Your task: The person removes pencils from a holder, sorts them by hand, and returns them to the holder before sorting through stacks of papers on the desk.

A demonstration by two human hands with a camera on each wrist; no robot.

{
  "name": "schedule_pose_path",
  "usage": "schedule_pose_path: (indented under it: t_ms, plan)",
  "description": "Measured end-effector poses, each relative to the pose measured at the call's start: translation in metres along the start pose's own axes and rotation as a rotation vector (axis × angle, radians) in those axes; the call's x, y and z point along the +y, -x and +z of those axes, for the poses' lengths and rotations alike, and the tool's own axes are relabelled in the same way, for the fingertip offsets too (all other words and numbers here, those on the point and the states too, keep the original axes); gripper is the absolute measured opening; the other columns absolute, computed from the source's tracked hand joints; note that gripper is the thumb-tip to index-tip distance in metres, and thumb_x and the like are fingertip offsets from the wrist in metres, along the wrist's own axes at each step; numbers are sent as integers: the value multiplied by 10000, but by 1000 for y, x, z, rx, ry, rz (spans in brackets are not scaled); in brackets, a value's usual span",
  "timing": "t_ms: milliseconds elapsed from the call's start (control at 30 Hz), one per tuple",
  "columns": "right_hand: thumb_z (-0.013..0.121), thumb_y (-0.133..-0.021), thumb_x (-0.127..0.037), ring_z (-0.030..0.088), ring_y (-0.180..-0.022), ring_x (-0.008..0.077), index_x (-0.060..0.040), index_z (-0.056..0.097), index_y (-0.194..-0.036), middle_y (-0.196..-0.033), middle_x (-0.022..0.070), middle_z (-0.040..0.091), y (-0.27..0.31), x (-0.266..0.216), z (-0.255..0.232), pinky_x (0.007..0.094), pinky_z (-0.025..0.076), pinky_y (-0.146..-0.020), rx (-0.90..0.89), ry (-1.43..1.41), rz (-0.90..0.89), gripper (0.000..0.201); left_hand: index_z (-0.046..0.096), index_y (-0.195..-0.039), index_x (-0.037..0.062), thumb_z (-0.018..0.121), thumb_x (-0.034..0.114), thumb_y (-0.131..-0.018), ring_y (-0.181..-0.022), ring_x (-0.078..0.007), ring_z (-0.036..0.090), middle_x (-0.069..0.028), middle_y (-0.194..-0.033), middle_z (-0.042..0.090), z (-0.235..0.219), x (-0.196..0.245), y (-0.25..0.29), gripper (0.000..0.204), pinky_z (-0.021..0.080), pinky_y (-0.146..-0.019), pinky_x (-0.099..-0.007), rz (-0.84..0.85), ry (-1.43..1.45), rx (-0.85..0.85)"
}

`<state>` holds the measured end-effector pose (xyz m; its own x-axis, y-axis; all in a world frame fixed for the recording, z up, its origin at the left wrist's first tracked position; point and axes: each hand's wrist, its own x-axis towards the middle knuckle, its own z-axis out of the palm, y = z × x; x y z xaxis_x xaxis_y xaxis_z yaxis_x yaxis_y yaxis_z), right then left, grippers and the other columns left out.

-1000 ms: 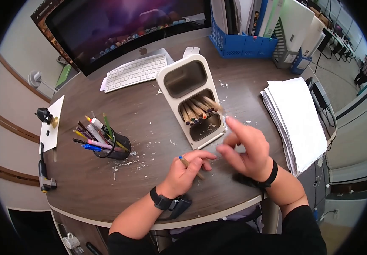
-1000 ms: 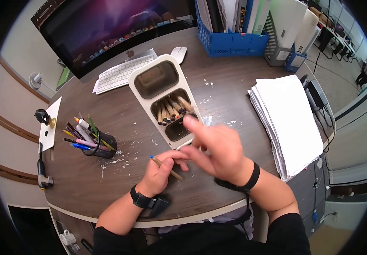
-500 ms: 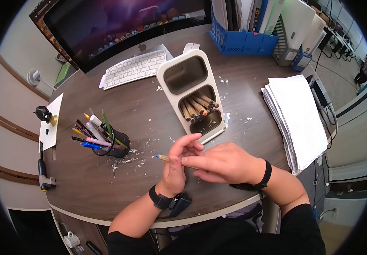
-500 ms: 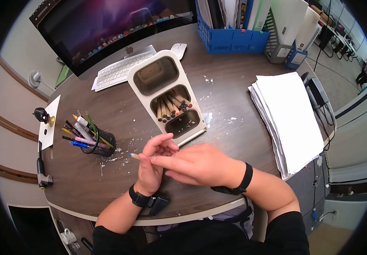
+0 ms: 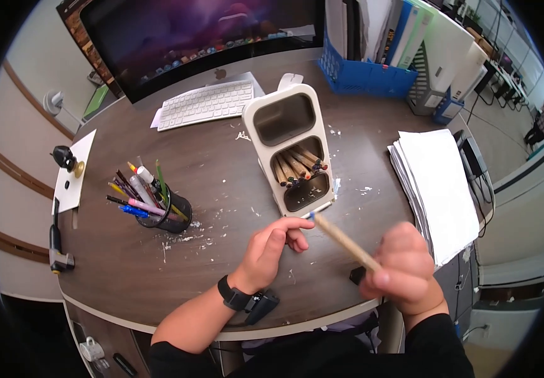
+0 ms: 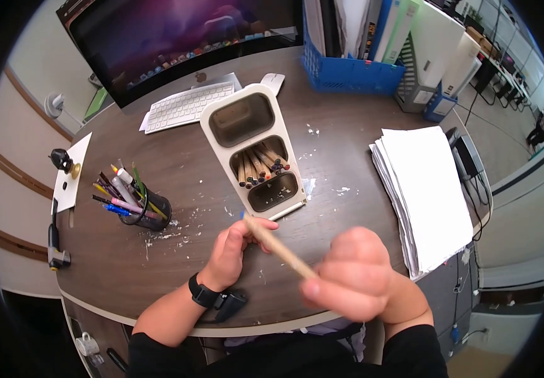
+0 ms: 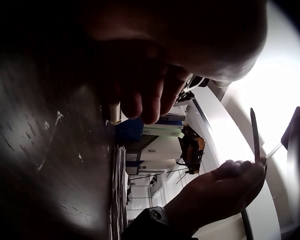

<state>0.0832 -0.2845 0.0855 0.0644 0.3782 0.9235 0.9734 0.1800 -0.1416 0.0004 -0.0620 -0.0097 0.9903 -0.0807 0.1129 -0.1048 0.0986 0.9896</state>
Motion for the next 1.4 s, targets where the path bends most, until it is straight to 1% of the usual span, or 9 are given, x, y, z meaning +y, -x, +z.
schedule_pose_path:
  t_ms: [67, 100, 333, 467, 600, 733, 933, 1233, 1400]
  plan:
    - [811, -793, 42, 627, -724, 215, 5, 677, -1221, -919, 66, 678, -4, 22, 16, 340, 504, -611, -161, 219, 209, 450, 596, -1320, -54, 280, 679, -1074, -935, -197, 642, -133, -982, 683, 3, 1, 0, 836, 497, -911, -342, -20, 20, -27]
    - [810, -783, 63, 637, -711, 226, 22, 671, -1240, -939, 77, 689, 6, 33, 28, 329, 519, -613, -95, 203, 240, 480, 621, -1316, -34, 310, 540, -1126, -908, -162, 625, -85, -936, 668, 4, 1, -1, 680, 504, -866, -309, 32, 71, -19]
    - [810, -798, 62, 681, -704, 249, 26, 698, -1185, -917, 99, 720, 17, 34, 28, 331, 540, -611, -65, 144, 323, 404, 644, -1283, -35, 314, 514, -1132, -909, -163, 627, -83, -929, 672, 3, 4, -1, 659, 503, -859, -313, 32, 52, -3]
    - [802, -811, 38, 686, -898, 260, -17, 694, -1231, -1059, 114, 700, 25, 42, 34, 345, 544, -725, -20, 203, 558, 437, 538, -1409, -29, 482, 220, -1102, -919, -143, 596, -75, -1008, 623, 7, 2, 1, 400, 504, -864, -285, 75, 98, 201]
    - [811, -815, -25, 619, -1129, 316, -45, 605, -1397, -1324, 152, 604, 23, 45, 42, 385, 522, -951, -141, 121, 637, 617, 381, -1547, 8, 574, -38, -994, -1006, -137, 553, -86, -1215, 514, 7, 7, -7, 588, 514, -893, -278, 170, 7, 378]
    - [810, -811, -25, 600, -1172, 335, -46, 588, -1422, -1350, 151, 595, 25, 48, 44, 407, 501, -1006, -210, 93, 499, 650, 318, -1593, 27, 609, 17, -979, -1198, -184, 529, -107, -1357, 508, 8, 6, -8, 680, 516, -956, -315, 209, -249, 473]
    - [788, -822, -3, 606, -1177, 307, -37, 595, -1415, -1346, 146, 607, 29, 44, 53, 405, 498, -1012, -86, 57, 632, 625, 270, -1614, 26, 622, -18, -967, -1200, -188, 560, -110, -1318, 548, 1, -1, -15, 739, 452, -1067, -355, 184, -158, 335]
    - [829, -833, -332, 630, -987, 318, -61, 640, -1301, -1201, 118, 642, -5, 48, 69, 394, 531, -837, -219, 418, 410, 573, 384, -1576, 60, 623, -2, -961, -885, -127, 604, -57, -1023, 607, 1, -1, -23, 663, 532, -824, -286, 156, -103, 375]
    - [810, -848, -291, 617, -872, 282, -122, 685, -1179, -1102, 80, 637, -17, 48, 87, 393, 541, -723, -286, 561, 391, 391, 408, -1557, 52, 630, 7, -955, -892, -127, 606, -60, -1033, 610, -7, -6, -24, 644, 534, -813, -286, 159, -133, 374]
